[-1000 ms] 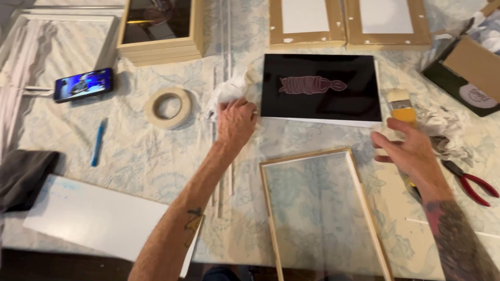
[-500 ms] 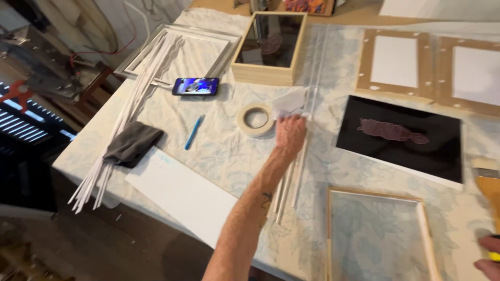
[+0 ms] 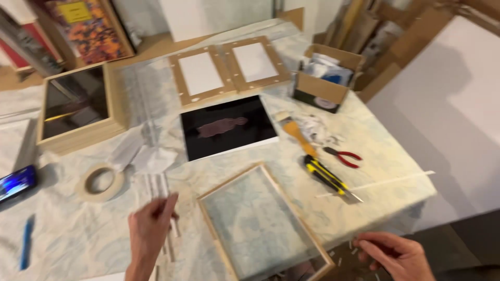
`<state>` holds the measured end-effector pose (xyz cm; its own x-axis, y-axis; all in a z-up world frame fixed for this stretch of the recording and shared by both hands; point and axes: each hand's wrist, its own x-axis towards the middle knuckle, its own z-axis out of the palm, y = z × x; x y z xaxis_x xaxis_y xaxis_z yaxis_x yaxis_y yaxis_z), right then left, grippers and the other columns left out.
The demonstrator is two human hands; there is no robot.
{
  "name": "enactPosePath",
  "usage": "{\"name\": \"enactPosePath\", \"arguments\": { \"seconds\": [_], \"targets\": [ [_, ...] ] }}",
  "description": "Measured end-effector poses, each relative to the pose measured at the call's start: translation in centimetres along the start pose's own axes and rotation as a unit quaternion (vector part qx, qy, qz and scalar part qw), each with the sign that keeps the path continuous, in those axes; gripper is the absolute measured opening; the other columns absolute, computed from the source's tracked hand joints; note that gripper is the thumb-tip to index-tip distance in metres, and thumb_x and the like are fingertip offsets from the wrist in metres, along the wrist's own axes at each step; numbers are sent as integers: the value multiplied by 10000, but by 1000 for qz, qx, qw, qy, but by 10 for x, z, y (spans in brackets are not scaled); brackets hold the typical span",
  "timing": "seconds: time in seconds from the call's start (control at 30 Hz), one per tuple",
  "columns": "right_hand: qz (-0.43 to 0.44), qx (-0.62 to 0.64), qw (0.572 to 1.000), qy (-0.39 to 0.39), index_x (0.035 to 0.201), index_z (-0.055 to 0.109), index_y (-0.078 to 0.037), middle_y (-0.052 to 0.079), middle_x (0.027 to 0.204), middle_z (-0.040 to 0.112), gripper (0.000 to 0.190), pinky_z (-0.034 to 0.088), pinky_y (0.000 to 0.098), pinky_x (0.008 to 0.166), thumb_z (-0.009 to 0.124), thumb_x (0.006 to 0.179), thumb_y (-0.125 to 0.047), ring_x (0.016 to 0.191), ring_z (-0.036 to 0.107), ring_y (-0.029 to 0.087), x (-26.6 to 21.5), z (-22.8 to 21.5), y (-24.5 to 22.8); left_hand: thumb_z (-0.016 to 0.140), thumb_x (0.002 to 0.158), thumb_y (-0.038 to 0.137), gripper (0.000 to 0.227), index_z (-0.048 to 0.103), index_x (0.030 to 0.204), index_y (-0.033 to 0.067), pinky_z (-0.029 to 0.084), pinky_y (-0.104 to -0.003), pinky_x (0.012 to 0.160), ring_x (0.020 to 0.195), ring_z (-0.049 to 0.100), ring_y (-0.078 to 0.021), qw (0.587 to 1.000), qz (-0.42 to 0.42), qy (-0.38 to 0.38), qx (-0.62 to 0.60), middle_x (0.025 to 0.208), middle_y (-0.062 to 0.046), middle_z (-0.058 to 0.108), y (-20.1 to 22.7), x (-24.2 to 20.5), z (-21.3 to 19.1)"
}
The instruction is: The person assembles a lightbox by applying masking tape to the edges of a white panel, placing it into a wooden frame, and trimming the excess tape with a utility knife. They then insert a black panel with a pink line drawing into the frame.
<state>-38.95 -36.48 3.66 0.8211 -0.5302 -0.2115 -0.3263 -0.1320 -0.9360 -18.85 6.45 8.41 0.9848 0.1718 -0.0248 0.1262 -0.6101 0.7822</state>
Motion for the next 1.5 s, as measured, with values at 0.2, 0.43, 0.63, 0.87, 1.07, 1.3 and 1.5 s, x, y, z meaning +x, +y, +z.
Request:
{"name": "enactPosePath", "arguments": {
  "seconds": [0.2,0.43,0.63,0.87,1.07,1.3,1.5],
  "targets": [
    [54,32,998,-11,891,834,175,301,636,796,225,569,384,476,698,807,17,504,680,313,-30,-8,-8,704,843,130,177,793,950,21,579,-286,666,687,666,-141,984,-84,-72,-142,810,-99,808,-10,-78,25],
    [169,-203,953,-147,1384,555,-245,-20,1361,612,488,536,402,970,498,911,-350,1259,586,169,-50,37,-48,669,824,207,467,633,1276,96,528,-226,606,914,691,-120,963,-73,-47,-254,1167,-56,727,-80,-150,63],
    [278,46,959,-35,1485,339,-179,41,1504,406,571,435,502,1153,434,924,-227,1373,425,265,-90,81,-75,521,963,252,397,559,1310,63,476,-364,961,1191,595,-243,977,191,27,-93,1268,-83,634,-58,-89,50],
    [318,286,902,59,1422,437,-15,290,1321,519,453,409,586,908,406,973,-62,1112,516,496,-109,104,29,507,954,184,393,513,1322,49,447,-557,893,1154,537,-364,949,255,-83,167,1272,-151,578,-49,29,120],
    [402,378,834,10,1508,342,-120,238,1501,392,579,296,624,1075,272,973,91,1308,379,502,-117,114,9,502,931,298,297,680,1029,81,477,-546,758,985,568,-354,927,278,-34,250,1030,-119,583,-58,42,155],
    [202,230,950,-67,1453,456,-50,292,1175,629,647,530,561,769,542,847,161,989,609,411,-107,147,51,546,917,168,129,666,925,123,468,-465,656,784,578,-318,907,343,99,224,893,-78,600,-27,11,-3],
    [121,180,962,-164,1356,618,-22,239,921,739,545,581,419,695,644,814,36,836,619,244,-163,210,-107,543,894,25,268,705,1107,44,450,-389,740,787,600,-267,916,309,135,217,940,-99,613,42,-88,-230]
  ]
}}
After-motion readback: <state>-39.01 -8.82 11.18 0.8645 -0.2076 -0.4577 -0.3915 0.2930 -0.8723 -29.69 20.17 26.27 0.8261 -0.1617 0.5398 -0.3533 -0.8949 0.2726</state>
